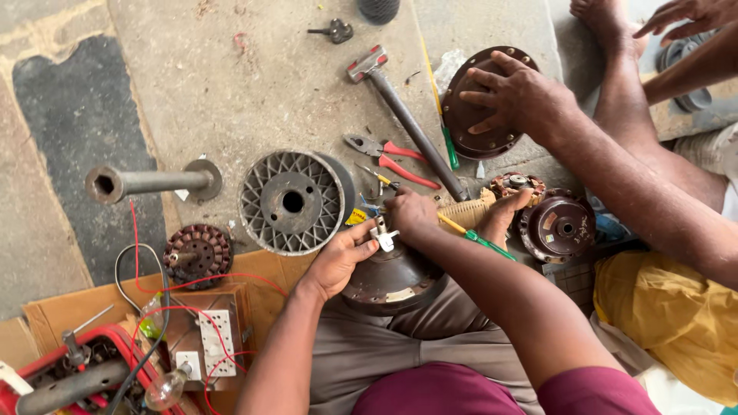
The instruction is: The person wires a fan motor using a screwdriver, connecting various wires to the terminal while sitting on the floor.
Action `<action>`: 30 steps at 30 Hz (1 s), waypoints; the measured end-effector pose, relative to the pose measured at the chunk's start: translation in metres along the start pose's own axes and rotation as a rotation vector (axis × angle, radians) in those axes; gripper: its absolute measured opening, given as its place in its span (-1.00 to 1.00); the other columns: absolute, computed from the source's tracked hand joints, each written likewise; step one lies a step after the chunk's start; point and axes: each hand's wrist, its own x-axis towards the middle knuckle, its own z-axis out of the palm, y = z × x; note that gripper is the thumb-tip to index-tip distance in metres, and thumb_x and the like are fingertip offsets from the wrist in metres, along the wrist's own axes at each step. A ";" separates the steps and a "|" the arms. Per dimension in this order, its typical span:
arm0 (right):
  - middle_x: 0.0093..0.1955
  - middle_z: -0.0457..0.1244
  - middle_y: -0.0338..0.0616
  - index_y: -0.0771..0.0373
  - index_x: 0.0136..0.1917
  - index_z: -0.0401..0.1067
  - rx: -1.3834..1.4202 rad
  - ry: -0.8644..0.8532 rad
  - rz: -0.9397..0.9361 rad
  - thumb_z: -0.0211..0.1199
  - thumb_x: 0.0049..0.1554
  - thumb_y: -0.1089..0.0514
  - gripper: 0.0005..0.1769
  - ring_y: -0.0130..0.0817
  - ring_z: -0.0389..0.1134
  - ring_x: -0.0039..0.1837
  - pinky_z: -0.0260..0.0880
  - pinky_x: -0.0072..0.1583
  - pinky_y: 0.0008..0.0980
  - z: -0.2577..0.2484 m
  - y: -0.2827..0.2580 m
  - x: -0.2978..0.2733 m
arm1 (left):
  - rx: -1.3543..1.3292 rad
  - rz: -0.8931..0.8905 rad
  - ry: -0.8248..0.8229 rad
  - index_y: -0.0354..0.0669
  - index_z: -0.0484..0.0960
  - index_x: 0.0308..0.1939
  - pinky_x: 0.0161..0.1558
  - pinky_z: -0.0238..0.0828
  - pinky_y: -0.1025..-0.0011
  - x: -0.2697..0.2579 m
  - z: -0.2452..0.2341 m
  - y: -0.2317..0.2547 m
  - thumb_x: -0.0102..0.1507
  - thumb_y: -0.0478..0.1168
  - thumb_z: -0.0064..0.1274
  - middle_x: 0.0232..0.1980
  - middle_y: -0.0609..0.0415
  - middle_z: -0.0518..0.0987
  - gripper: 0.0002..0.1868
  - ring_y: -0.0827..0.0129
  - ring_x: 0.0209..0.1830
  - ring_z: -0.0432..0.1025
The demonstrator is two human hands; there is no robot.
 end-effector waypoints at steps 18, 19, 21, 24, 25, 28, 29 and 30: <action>-0.07 0.45 -0.03 -0.01 0.08 0.60 0.012 0.040 0.018 0.27 0.19 -0.11 -0.72 -0.09 0.51 0.00 0.51 0.05 -0.13 0.006 0.015 -0.002 | 0.457 0.053 0.399 -0.33 0.53 0.32 0.19 0.36 0.50 0.008 0.026 -0.017 0.28 -0.34 0.12 0.17 0.01 0.65 -0.50 0.46 0.12 0.49; -0.07 0.44 0.03 -0.02 0.13 0.59 0.118 0.109 0.023 0.37 0.11 -0.15 -0.64 -0.06 0.49 -0.02 0.49 0.04 -0.12 0.003 0.018 0.003 | 0.455 0.046 0.399 -0.33 0.53 0.32 0.19 0.36 0.50 0.009 0.026 -0.016 0.28 -0.34 0.12 0.17 0.01 0.65 -0.50 0.46 0.12 0.49; -0.07 0.43 0.09 -0.03 0.18 0.58 0.224 0.167 0.043 0.48 0.04 -0.19 -0.52 -0.04 0.46 -0.03 0.47 0.03 -0.11 0.001 0.028 0.003 | 0.454 0.068 0.402 -0.28 0.49 0.35 0.19 0.34 0.51 0.008 0.026 -0.017 0.28 -0.36 0.10 0.22 0.06 0.63 -0.47 0.49 0.15 0.47; -0.03 0.49 -0.08 0.07 0.15 0.58 0.604 0.222 -0.058 0.60 -0.11 -0.09 -0.42 -0.32 0.52 -0.08 0.51 0.01 -0.22 -0.024 0.041 0.003 | 0.448 0.118 0.368 -0.29 0.49 0.35 0.22 0.34 0.52 0.009 0.025 -0.017 0.27 -0.39 0.09 0.23 0.04 0.63 -0.47 0.49 0.16 0.48; -0.02 0.48 -0.16 0.03 0.15 0.59 0.604 0.168 0.021 0.53 -0.07 -0.09 -0.49 -0.35 0.52 -0.11 0.50 -0.03 -0.24 -0.035 0.045 0.001 | 0.447 0.118 0.368 -0.29 0.49 0.35 0.22 0.34 0.52 0.009 0.024 -0.018 0.27 -0.39 0.09 0.23 0.04 0.63 -0.47 0.49 0.16 0.48; -0.04 0.43 -0.13 0.12 0.06 0.63 0.494 0.324 -0.057 0.55 -0.10 -0.02 -0.55 -0.30 0.48 -0.10 0.47 -0.04 -0.25 -0.063 0.047 -0.017 | 0.425 0.099 0.369 -0.29 0.49 0.36 0.22 0.33 0.52 0.011 0.022 -0.020 0.28 -0.40 0.06 0.23 0.05 0.64 -0.48 0.49 0.16 0.48; -0.07 0.39 -0.03 0.26 -0.03 0.66 0.379 0.530 -0.220 0.62 -0.18 0.04 -0.55 -0.21 0.44 -0.08 0.46 -0.01 -0.25 -0.072 0.046 -0.024 | 0.434 0.103 0.368 -0.29 0.48 0.37 0.21 0.34 0.51 0.012 0.021 -0.021 0.28 -0.41 0.07 0.23 0.04 0.64 -0.47 0.48 0.15 0.48; -0.07 0.39 -0.03 0.26 -0.03 0.66 0.378 0.531 -0.219 0.62 -0.18 0.04 -0.55 -0.21 0.44 -0.08 0.46 -0.01 -0.25 -0.081 0.044 -0.029 | 0.443 0.107 0.367 -0.29 0.48 0.38 0.21 0.34 0.51 0.012 0.020 -0.021 0.28 -0.41 0.07 0.22 0.03 0.64 -0.46 0.47 0.15 0.48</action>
